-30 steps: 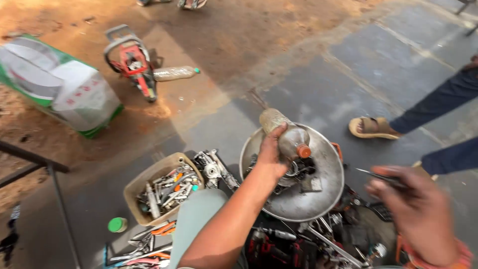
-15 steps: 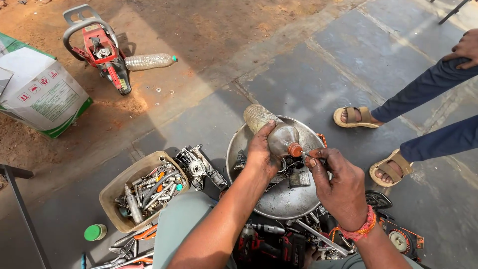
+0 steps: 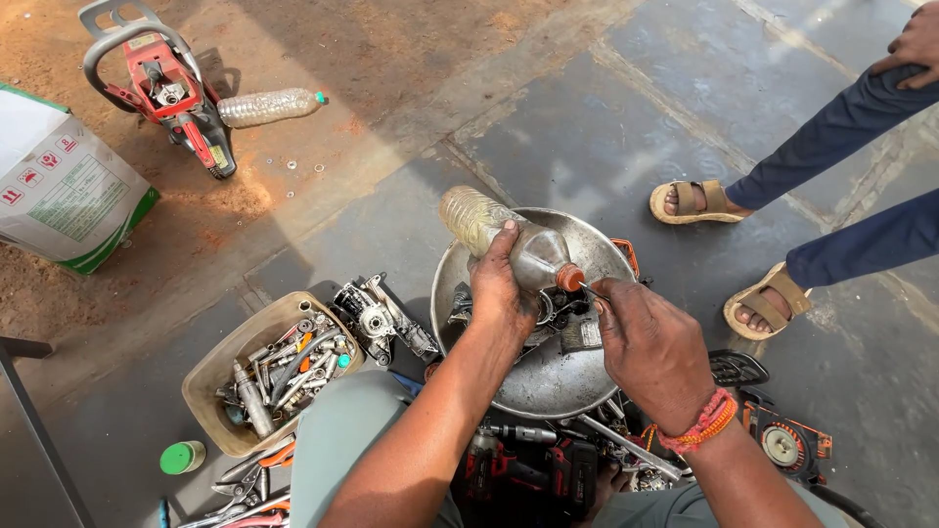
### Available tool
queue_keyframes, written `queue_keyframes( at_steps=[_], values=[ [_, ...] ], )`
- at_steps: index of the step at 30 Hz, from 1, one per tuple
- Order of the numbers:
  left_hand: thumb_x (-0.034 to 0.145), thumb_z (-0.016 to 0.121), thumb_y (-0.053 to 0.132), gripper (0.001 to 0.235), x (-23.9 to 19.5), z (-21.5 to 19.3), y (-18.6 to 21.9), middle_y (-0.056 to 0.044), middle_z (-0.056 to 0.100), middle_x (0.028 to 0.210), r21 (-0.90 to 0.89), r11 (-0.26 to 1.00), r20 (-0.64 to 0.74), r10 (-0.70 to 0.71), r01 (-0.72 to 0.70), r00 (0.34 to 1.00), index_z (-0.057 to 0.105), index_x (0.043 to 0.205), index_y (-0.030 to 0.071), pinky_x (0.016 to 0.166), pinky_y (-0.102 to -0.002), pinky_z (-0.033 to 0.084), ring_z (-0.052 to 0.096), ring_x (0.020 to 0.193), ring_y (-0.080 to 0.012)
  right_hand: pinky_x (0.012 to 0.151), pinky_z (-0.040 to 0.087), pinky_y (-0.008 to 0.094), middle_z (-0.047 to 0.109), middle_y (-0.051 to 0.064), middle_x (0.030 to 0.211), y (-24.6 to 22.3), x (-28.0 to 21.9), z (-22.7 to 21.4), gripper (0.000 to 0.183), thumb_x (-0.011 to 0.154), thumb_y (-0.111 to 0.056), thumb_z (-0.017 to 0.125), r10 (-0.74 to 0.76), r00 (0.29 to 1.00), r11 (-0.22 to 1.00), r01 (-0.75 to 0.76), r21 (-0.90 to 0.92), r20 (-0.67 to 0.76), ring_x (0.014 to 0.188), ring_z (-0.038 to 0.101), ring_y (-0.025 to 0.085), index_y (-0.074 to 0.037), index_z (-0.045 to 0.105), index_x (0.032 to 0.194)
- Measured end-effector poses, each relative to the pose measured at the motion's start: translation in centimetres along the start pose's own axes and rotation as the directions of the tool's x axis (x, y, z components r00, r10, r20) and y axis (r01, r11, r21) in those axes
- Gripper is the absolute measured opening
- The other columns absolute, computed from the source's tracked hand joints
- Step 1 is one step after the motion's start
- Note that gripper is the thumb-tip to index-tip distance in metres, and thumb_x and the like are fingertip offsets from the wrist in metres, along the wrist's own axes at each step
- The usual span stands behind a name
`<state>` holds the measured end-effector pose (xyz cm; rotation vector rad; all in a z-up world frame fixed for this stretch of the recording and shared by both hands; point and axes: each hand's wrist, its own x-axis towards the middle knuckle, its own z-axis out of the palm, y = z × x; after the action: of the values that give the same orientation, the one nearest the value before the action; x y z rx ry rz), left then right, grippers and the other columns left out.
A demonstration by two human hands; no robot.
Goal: Cleaning and assembling mechanical engine components using solvent and a brush in a metal bowl.
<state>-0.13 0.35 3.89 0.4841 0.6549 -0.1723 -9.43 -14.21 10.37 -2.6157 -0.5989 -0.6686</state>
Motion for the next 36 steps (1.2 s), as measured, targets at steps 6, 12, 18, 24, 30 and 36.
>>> queue_keyframes(
  at_steps=[6,12,18,24,30,36],
  values=[
    [0.094,0.065,0.027,0.050,0.9,-0.7,-0.3,-0.016,0.063,0.115,-0.025,0.999,0.030,-0.022,0.022,0.999,0.046,0.131,-0.001,0.092,-0.039,0.063,0.072,0.102,-0.0259,0.073,0.057,0.044,0.072,0.013,0.100,0.5,-0.6,1.0,0.023,0.092,-0.010,0.070,0.021,0.999,1.000,-0.022,0.009,0.028,0.086,0.072,0.034,-0.004,0.060,0.112],
    [0.094,0.065,0.026,0.051,0.7,-1.0,0.0,-0.015,0.064,0.116,-0.042,0.999,0.045,-0.015,0.016,0.999,0.046,0.133,-0.001,0.092,-0.041,0.058,0.072,0.102,-0.0256,0.068,0.055,0.042,0.067,0.010,0.090,-0.1,-0.2,0.5,0.022,0.088,-0.008,0.073,-0.019,1.000,0.992,0.022,-0.124,0.024,0.082,0.068,0.030,-0.006,0.066,0.109],
    [0.092,0.067,0.024,0.062,0.3,-0.7,0.2,-0.015,0.061,0.124,-0.003,1.000,0.016,0.000,0.000,1.000,0.037,0.143,0.008,0.096,-0.043,0.056,0.070,0.110,-0.0269,0.070,0.055,0.041,0.066,0.010,0.092,-0.1,-0.5,0.8,0.025,0.086,-0.006,0.072,-0.064,0.998,0.987,0.061,-0.146,-0.019,0.083,0.066,0.030,-0.007,0.068,0.110],
    [0.084,0.070,0.022,0.087,1.1,-1.4,-1.3,-0.016,0.051,0.136,0.048,0.989,0.017,0.142,-0.142,0.990,0.017,0.153,0.018,0.106,-0.048,0.054,0.060,0.125,-0.0313,0.068,0.054,0.043,0.067,0.011,0.085,0.7,-1.5,2.6,0.022,0.085,-0.006,0.069,0.034,0.999,0.989,-0.027,-0.148,0.040,0.077,0.067,0.031,-0.004,0.067,0.107],
    [0.087,0.072,0.025,0.106,2.9,-2.6,-3.2,-0.021,0.043,0.145,0.097,0.934,0.141,0.330,-0.345,0.933,-0.004,0.160,0.013,0.110,-0.045,0.047,0.054,0.128,-0.0309,0.046,0.035,0.033,0.059,0.005,0.069,5.1,-3.2,5.6,0.016,0.099,-0.012,0.061,0.596,0.551,0.181,-0.801,0.570,0.585,0.053,0.050,0.014,0.001,0.070,0.101],
    [0.084,0.074,0.028,0.107,1.8,-1.4,-2.0,-0.024,0.048,0.141,0.134,0.913,0.152,0.364,-0.384,0.919,0.003,0.161,0.008,0.102,-0.046,0.052,0.057,0.122,-0.0325,0.051,0.045,0.036,0.063,0.005,0.062,2.4,-1.6,3.1,0.018,0.095,-0.024,0.071,0.486,0.813,0.789,-0.566,0.239,0.319,0.055,0.055,0.018,-0.007,0.069,0.097]
  ],
)
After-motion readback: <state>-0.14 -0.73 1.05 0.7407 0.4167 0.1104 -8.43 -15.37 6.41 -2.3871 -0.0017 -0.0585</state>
